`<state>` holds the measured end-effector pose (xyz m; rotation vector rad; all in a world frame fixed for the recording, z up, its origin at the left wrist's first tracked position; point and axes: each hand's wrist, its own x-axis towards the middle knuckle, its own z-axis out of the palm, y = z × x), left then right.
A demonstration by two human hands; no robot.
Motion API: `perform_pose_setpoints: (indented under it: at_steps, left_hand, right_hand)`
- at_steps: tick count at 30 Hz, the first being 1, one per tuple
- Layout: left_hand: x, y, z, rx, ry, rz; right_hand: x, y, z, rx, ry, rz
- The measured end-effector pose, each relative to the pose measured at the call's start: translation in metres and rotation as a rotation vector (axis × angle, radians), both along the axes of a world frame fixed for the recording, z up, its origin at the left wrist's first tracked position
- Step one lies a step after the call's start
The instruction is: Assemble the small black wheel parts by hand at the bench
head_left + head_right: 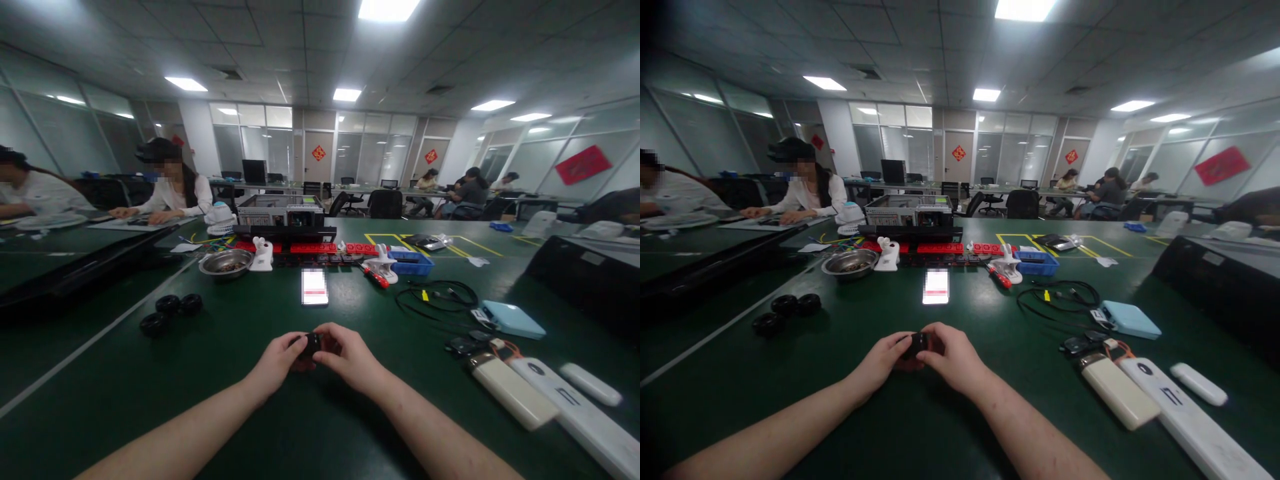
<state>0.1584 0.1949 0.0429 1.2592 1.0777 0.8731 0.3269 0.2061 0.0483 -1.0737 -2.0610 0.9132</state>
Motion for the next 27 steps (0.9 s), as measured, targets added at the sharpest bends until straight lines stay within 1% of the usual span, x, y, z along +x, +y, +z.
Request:
perform_pose_setpoints:
  at_steps: [2,3,5,7,8,10,12,13,15,17,20,23,25,27]
  left_hand:
    - [0.000,0.003,-0.003,-0.074,-0.021,-0.011]
    - [-0.001,0.004,-0.004,-0.084,-0.020,-0.013]
    - [-0.003,0.005,-0.005,-0.037,-0.007,-0.012]
    - [-0.005,0.006,-0.004,0.077,0.051,0.000]
    - [-0.007,0.005,-0.003,0.155,0.112,0.005]
    - [-0.009,0.004,-0.002,0.332,0.275,0.008]
    - [-0.010,0.003,-0.002,0.480,0.421,-0.006]
    - [-0.011,0.002,-0.002,0.529,0.467,-0.014]
    - [-0.012,0.001,-0.002,0.575,0.515,-0.031]
    - [-0.013,0.000,-0.002,0.580,0.532,-0.034]
    - [-0.014,0.001,-0.003,0.523,0.478,-0.031]
    - [-0.013,0.004,-0.007,0.386,0.314,-0.036]
    - [-0.012,0.008,-0.010,0.281,0.206,-0.041]
    - [-0.010,0.010,-0.012,0.221,0.139,-0.039]
  right_hand:
    - [-0.001,-0.001,0.000,0.035,-0.032,-0.005]
    - [-0.001,-0.002,-0.001,0.049,-0.046,-0.010]
    - [-0.002,-0.002,-0.003,0.054,-0.053,-0.019]
    - [-0.002,-0.001,-0.006,0.021,-0.023,-0.040]
    - [-0.002,0.001,-0.008,-0.007,-0.001,-0.057]
    - [-0.001,0.005,-0.013,-0.069,0.025,-0.094]
    - [-0.001,0.010,-0.019,-0.130,0.004,-0.104]
    - [-0.001,0.012,-0.022,-0.160,-0.015,-0.097]
    - [-0.001,0.014,-0.026,-0.212,-0.040,-0.072]
    - [-0.001,0.013,-0.026,-0.223,-0.042,-0.056]
    - [-0.001,0.010,-0.020,-0.158,-0.049,-0.040]
    - [-0.001,0.008,-0.012,-0.072,-0.045,-0.003]
    - [-0.001,0.006,-0.009,-0.043,-0.046,0.020]
    - [-0.001,0.005,-0.007,-0.028,-0.068,0.019]
